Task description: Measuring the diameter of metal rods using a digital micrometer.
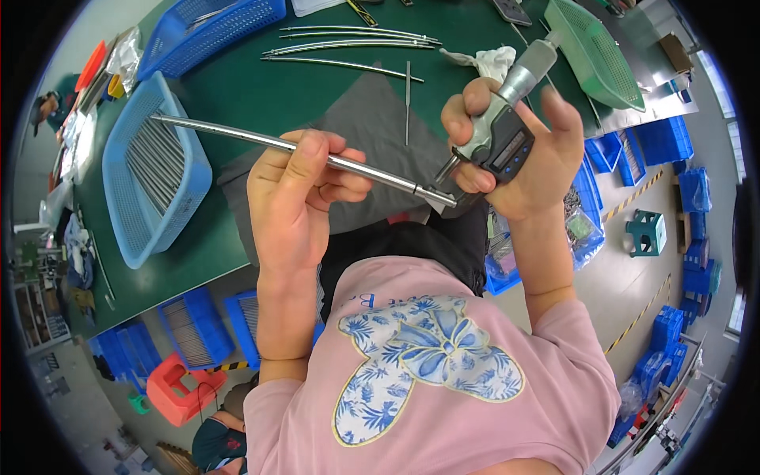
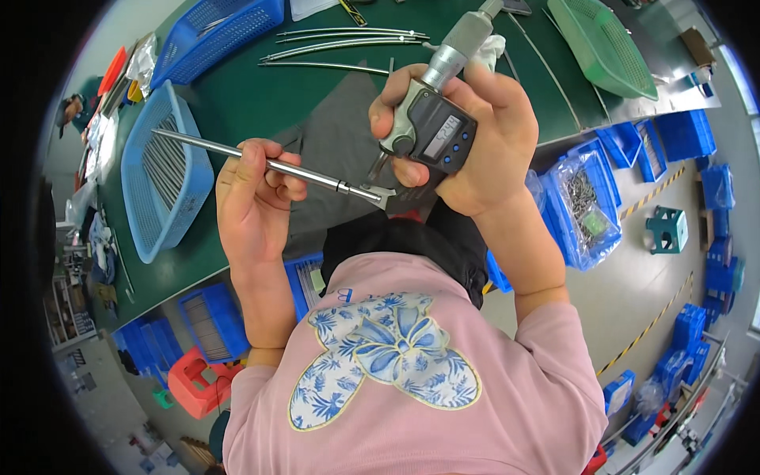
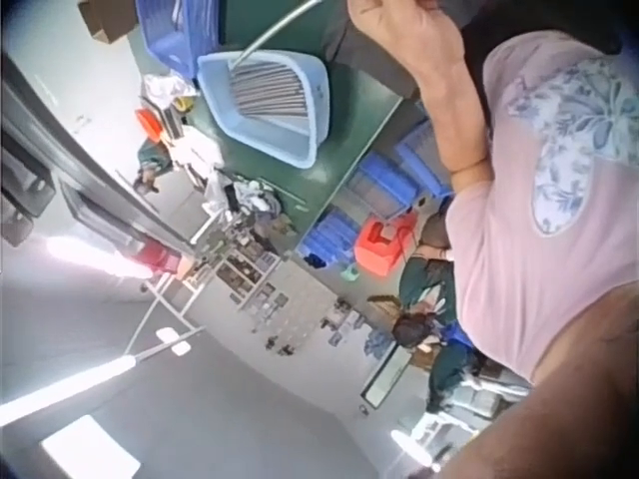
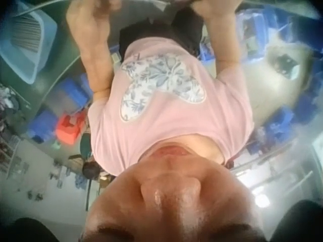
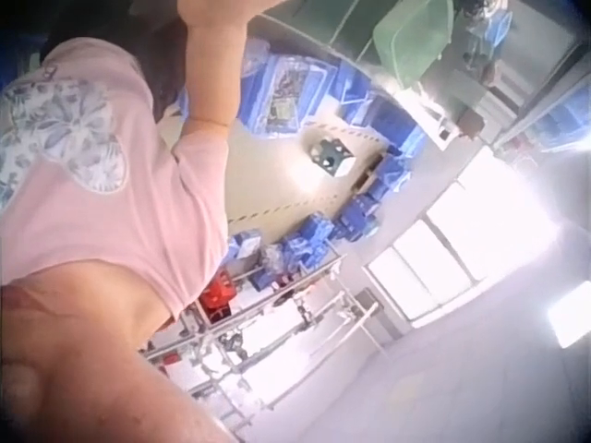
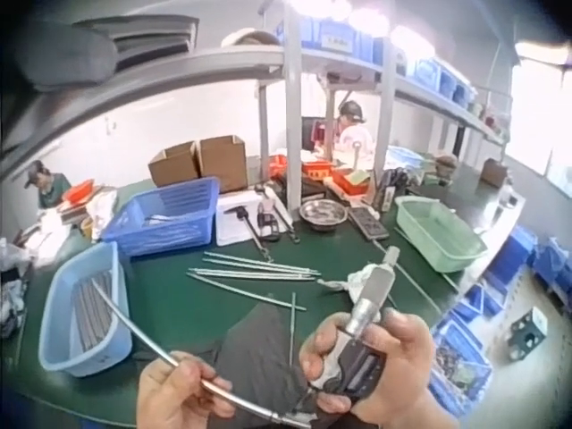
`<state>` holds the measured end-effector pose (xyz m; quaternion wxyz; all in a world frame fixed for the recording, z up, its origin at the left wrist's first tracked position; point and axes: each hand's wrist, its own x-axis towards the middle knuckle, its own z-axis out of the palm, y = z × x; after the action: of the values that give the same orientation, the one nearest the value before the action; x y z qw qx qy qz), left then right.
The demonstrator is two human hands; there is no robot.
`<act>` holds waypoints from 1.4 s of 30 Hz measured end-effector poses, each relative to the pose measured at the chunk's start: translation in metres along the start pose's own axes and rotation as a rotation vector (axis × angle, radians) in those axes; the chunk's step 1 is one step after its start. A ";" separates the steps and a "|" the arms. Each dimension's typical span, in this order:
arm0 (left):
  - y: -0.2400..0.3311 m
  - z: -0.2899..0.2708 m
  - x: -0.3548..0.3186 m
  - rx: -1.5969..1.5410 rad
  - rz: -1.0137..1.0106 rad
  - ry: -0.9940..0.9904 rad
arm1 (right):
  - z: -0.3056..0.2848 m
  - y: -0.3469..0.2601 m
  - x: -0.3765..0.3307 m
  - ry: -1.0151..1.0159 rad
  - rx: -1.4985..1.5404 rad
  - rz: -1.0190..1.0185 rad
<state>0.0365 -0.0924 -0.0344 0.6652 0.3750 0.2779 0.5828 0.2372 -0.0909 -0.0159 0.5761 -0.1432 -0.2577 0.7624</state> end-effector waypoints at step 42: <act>0.002 0.000 -0.007 0.102 -0.077 0.034 | 0.008 0.009 0.002 0.063 0.020 0.177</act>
<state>0.0346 -0.0989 -0.0333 0.6625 0.3874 0.3327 0.5481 0.2247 -0.0930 -0.0141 0.5160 -0.1834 -0.2180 0.8078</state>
